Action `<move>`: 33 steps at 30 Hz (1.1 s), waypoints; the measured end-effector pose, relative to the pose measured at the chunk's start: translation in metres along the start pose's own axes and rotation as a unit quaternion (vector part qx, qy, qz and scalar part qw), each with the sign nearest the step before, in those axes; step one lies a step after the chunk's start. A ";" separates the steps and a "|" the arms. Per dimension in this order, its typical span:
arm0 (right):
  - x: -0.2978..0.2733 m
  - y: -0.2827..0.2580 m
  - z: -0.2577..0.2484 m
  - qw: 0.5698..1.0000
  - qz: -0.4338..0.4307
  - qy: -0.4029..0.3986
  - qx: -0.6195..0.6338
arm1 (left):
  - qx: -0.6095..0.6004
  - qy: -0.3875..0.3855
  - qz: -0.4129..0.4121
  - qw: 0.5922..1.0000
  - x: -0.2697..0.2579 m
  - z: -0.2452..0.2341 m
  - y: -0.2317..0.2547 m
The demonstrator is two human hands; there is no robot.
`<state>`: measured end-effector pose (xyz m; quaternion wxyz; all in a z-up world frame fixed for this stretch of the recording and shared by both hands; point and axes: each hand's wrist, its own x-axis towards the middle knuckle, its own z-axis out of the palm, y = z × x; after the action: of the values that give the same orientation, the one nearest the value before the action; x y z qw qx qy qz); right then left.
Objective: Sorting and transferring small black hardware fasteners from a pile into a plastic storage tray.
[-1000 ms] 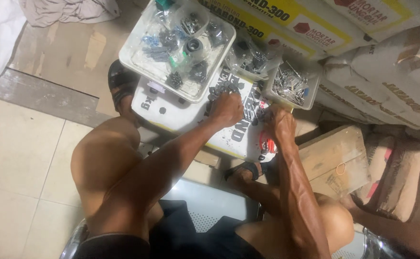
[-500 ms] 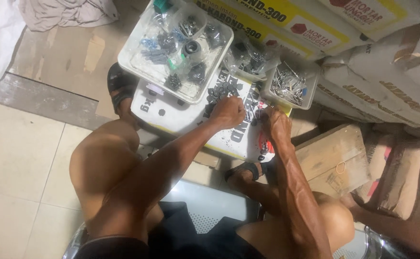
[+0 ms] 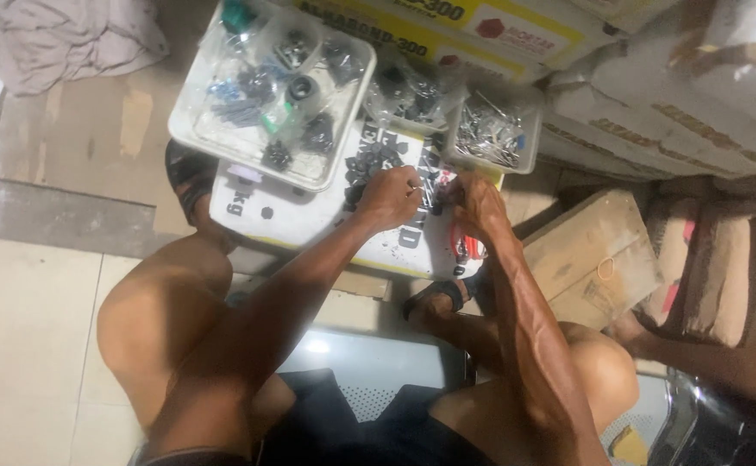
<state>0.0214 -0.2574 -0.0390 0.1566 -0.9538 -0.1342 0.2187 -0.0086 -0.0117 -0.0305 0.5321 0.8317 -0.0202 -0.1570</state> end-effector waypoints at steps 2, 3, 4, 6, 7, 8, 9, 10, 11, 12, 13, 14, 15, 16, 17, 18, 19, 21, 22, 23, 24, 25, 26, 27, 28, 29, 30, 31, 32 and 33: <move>-0.012 -0.027 -0.021 0.999 0.014 -0.006 0.040 | 0.003 -0.010 0.029 1.000 -0.005 -0.006 0.010; -0.018 -0.040 -0.032 0.996 0.024 -0.018 0.079 | 0.003 -0.016 0.054 0.998 -0.008 -0.009 0.016; -0.023 -0.049 -0.039 0.996 0.030 -0.012 0.081 | 0.005 -0.022 0.059 0.998 -0.013 -0.009 0.025; -0.032 -0.069 -0.053 0.985 0.055 -0.045 0.155 | 0.022 -0.031 0.099 0.994 -0.024 -0.010 0.043; -0.038 -0.073 -0.061 0.985 0.057 -0.041 0.158 | 0.025 -0.036 0.103 0.994 -0.023 -0.011 0.044; -0.044 -0.077 -0.069 0.968 0.034 -0.054 0.242 | 0.036 -0.062 0.128 0.989 -0.021 -0.012 0.044; -0.048 -0.082 -0.077 0.943 0.007 -0.068 0.324 | 0.047 -0.088 0.153 0.983 -0.020 -0.014 0.044; -0.055 -0.087 -0.083 0.943 0.008 -0.064 0.327 | 0.050 -0.090 0.155 0.982 -0.022 -0.015 0.047; -0.061 -0.092 -0.090 0.930 0.002 -0.060 0.362 | 0.080 -0.085 0.174 0.978 -0.022 -0.017 0.051; -0.067 -0.097 -0.097 0.916 -0.004 -0.056 0.397 | 0.110 -0.079 0.192 0.972 -0.023 -0.020 0.055; -0.075 -0.101 -0.106 0.916 -0.006 -0.054 0.398 | 0.113 -0.079 0.194 0.971 -0.035 -0.032 0.075; -0.083 -0.105 -0.115 0.905 -0.001 -0.076 0.419 | 0.106 -0.092 0.216 0.966 -0.047 -0.044 0.094; -0.087 -0.112 -0.124 0.893 -0.003 -0.101 0.438 | 0.103 -0.100 0.236 0.961 -0.059 -0.060 0.113; -0.088 -0.111 -0.125 0.893 -0.011 -0.101 0.438 | 0.109 -0.094 0.236 0.961 -0.060 -0.064 0.118; -0.090 -0.109 -0.126 0.876 -0.014 -0.097 0.472 | 0.106 -0.096 0.259 0.955 -0.062 -0.067 0.122; -0.091 -0.108 -0.127 0.857 -0.018 -0.094 0.506 | 0.104 -0.097 0.281 0.949 -0.063 -0.069 0.127; -0.094 -0.110 -0.131 0.858 -0.023 -0.092 0.505 | 0.108 -0.094 0.283 0.948 -0.057 -0.063 0.115; -0.101 -0.112 -0.139 0.800 -0.025 -0.118 0.588 | 0.109 -0.082 0.318 0.938 -0.044 -0.049 0.090; -0.101 -0.113 -0.143 0.801 -0.030 -0.117 0.587 | 0.112 -0.079 0.319 0.938 -0.051 -0.054 0.097; -0.103 -0.113 -0.147 0.800 -0.041 -0.113 0.587 | 0.111 -0.082 0.308 0.941 -0.056 -0.058 0.103; -0.103 -0.112 -0.151 0.800 -0.052 -0.110 0.588 | 0.110 -0.085 0.296 0.945 -0.061 -0.061 0.109; -0.109 -0.119 -0.161 0.800 -0.054 -0.108 0.587 | 0.111 -0.085 0.298 0.944 -0.062 -0.063 0.109; -0.115 -0.125 -0.172 0.845 -0.078 -0.060 0.526 | 0.107 -0.079 0.263 0.956 -0.062 -0.065 0.108; -0.121 -0.131 -0.179 0.881 -0.100 -0.015 0.462 | 0.102 -0.074 0.224 0.966 -0.065 -0.067 0.105; -0.123 -0.134 -0.179 0.880 -0.100 -0.016 0.463 | 0.102 -0.074 0.222 0.967 -0.067 -0.073 0.115; -0.122 -0.137 -0.178 0.887 -0.127 0.006 0.443 | 0.100 -0.080 0.215 0.968 -0.070 -0.081 0.125; -0.121 -0.141 -0.178 0.893 -0.154 0.028 0.423 | 0.098 -0.086 0.208 0.969 -0.072 -0.089 0.135; -0.117 -0.139 -0.174 0.892 -0.155 0.031 0.423 | 0.101 -0.086 0.211 0.969 -0.071 -0.087 0.134; -0.113 -0.137 -0.170 0.893 -0.136 0.018 0.428 | 0.121 -0.088 0.212 0.966 -0.070 -0.084 0.132; -0.110 -0.136 -0.164 0.893 -0.115 0.002 0.435 | 0.141 -0.092 0.210 0.963 -0.071 -0.081 0.129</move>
<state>-0.0241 -0.2082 0.1905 0.5801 -0.7688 -0.1340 0.2335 -0.0358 0.0179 0.1325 0.4264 0.8574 -0.2652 -0.1126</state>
